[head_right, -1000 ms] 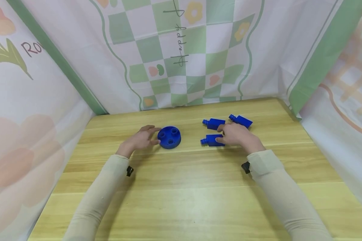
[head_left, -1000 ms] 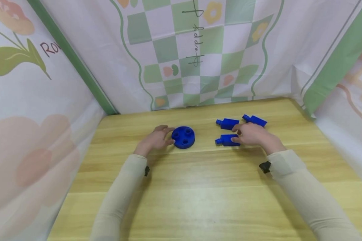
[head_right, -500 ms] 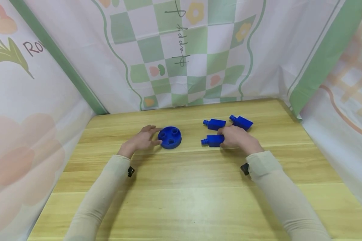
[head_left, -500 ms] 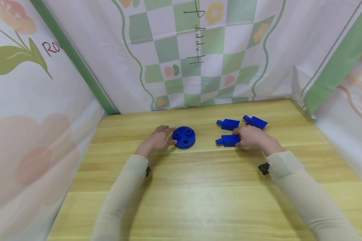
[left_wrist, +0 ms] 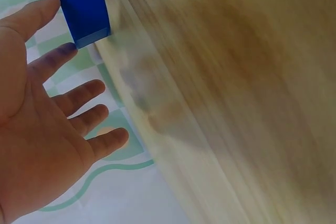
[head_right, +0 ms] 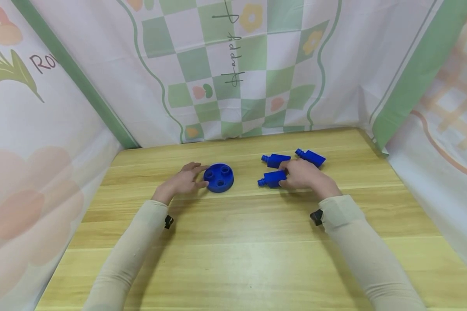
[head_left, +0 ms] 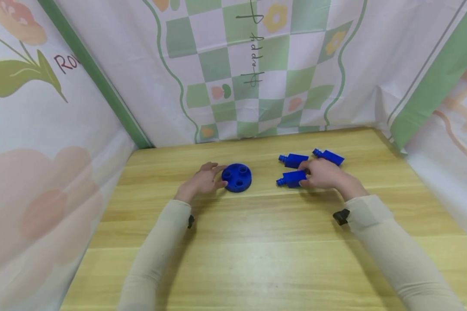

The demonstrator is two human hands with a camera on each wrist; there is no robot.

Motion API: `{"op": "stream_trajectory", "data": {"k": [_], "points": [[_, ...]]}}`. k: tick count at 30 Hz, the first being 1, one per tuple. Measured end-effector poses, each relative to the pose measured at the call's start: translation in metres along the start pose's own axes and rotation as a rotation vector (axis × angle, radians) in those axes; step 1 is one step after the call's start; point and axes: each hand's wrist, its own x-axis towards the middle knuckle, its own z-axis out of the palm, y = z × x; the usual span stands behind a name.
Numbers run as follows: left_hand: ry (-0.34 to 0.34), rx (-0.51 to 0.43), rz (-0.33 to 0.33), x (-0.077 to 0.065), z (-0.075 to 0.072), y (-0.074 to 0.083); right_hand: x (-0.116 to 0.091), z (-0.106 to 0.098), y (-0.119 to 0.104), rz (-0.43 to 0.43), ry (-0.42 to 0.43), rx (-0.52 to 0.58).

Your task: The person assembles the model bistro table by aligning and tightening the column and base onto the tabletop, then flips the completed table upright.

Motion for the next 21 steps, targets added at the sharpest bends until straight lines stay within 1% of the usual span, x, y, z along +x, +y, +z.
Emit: {"op": "stream_trajectory", "data": {"k": [8, 13, 21], "points": [[0.002, -0.008, 0.006, 0.001, 0.002, -0.001, 0.004, -0.003, -0.005, 0.010, 0.088, 0.074], [0.000, -0.007, 0.009, 0.002, 0.003, -0.001, 0.006, -0.003, -0.007, 0.026, 0.109, 0.114], [-0.002, -0.008, -0.004, 0.003, 0.004, -0.002, 0.008, -0.006, -0.014, -0.012, 0.162, 0.123]]}}
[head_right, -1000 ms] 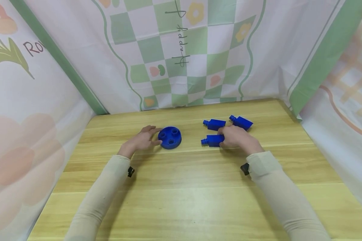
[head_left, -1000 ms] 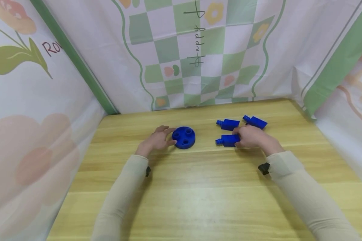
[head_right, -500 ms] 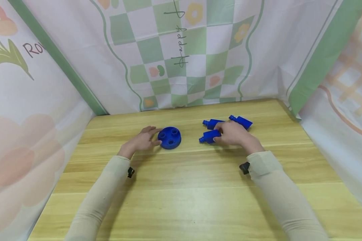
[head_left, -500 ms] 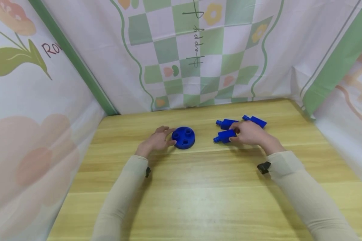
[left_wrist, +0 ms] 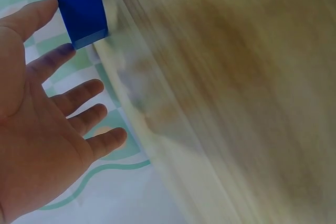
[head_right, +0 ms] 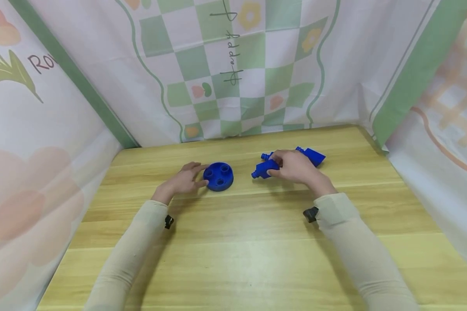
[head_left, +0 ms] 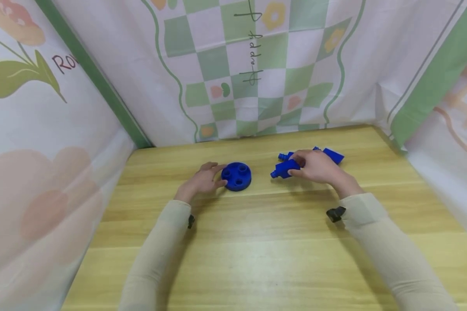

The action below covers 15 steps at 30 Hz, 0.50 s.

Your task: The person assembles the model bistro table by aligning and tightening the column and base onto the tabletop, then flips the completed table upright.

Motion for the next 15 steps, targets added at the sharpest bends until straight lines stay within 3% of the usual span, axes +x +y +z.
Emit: {"op": "stream_trajectory", "data": {"k": [15], "points": [[0.006, 0.004, 0.005, 0.004, 0.001, -0.002, 0.006, -0.007, -0.020, 0.017, 0.043, 0.071]]}}
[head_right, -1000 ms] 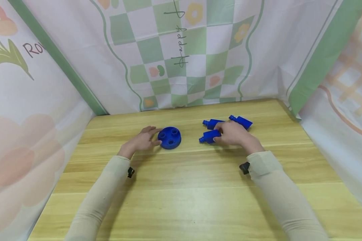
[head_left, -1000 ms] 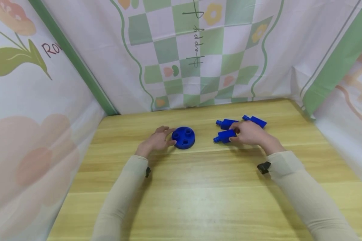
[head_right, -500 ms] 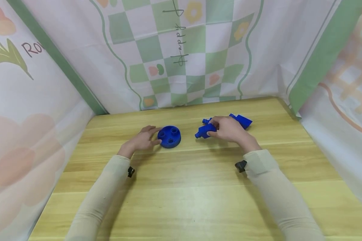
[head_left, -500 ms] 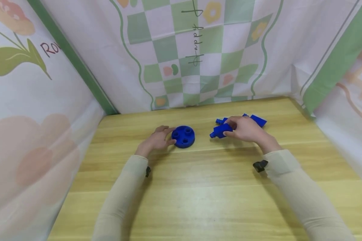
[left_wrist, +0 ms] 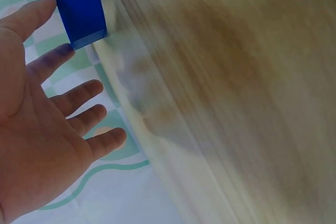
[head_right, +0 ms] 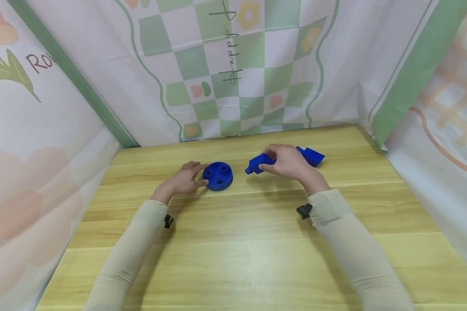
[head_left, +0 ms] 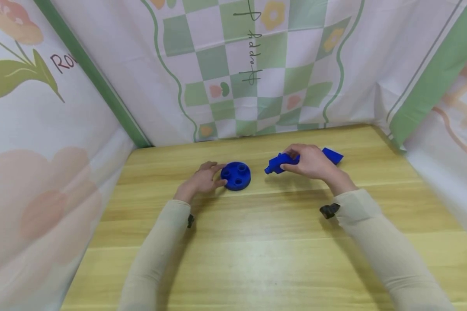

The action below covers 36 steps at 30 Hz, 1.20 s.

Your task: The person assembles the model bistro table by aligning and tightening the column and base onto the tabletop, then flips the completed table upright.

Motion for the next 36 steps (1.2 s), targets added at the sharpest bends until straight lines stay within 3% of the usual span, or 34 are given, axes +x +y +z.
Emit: {"op": "stream_trajectory", "data": {"k": [27, 36], "points": [[-0.004, -0.003, -0.002, 0.000, 0.000, -0.001, 0.025, 0.012, -0.043, -0.115, 0.021, 0.007], [-0.010, -0.010, -0.006, 0.000, 0.000, -0.002, 0.034, 0.022, -0.057, -0.165, -0.012, 0.017]]}}
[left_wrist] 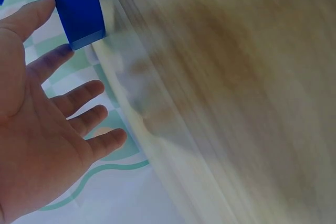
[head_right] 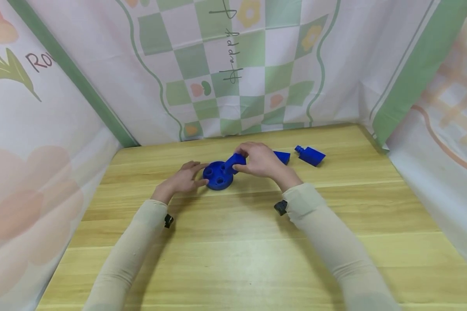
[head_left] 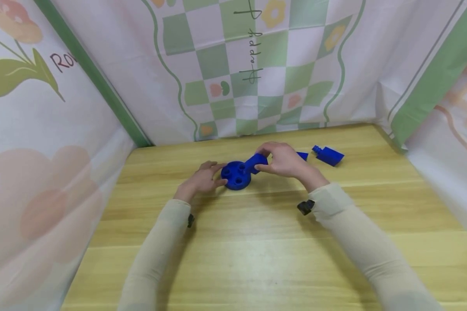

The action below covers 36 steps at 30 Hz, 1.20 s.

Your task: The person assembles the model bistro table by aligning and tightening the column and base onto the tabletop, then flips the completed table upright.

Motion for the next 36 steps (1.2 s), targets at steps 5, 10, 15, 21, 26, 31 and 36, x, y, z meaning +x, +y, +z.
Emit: {"op": "stream_trajectory", "data": {"k": [5, 10, 15, 21, 26, 31, 36], "points": [[-0.002, -0.003, -0.009, -0.001, 0.000, 0.001, 0.006, 0.006, -0.006, -0.025, -0.022, -0.001], [0.007, -0.007, -0.017, 0.000, 0.001, 0.001, 0.010, 0.010, -0.012, -0.053, -0.024, -0.021], [0.011, -0.003, -0.026, 0.000, 0.000, 0.002, 0.012, 0.012, -0.017, -0.081, -0.031, -0.045], [0.015, 0.002, -0.026, -0.001, 0.000, 0.002, 0.014, 0.015, -0.021, -0.112, -0.041, -0.054], [0.016, 0.007, -0.027, 0.000, 0.001, 0.003, 0.017, 0.021, -0.022, -0.147, -0.045, -0.097], [0.017, 0.003, -0.030, 0.000, 0.001, 0.002, 0.021, 0.026, -0.026, -0.173, -0.047, -0.143], [0.008, 0.013, -0.036, 0.001, 0.002, 0.002, 0.024, 0.029, -0.030, -0.188, -0.061, -0.163]]}}
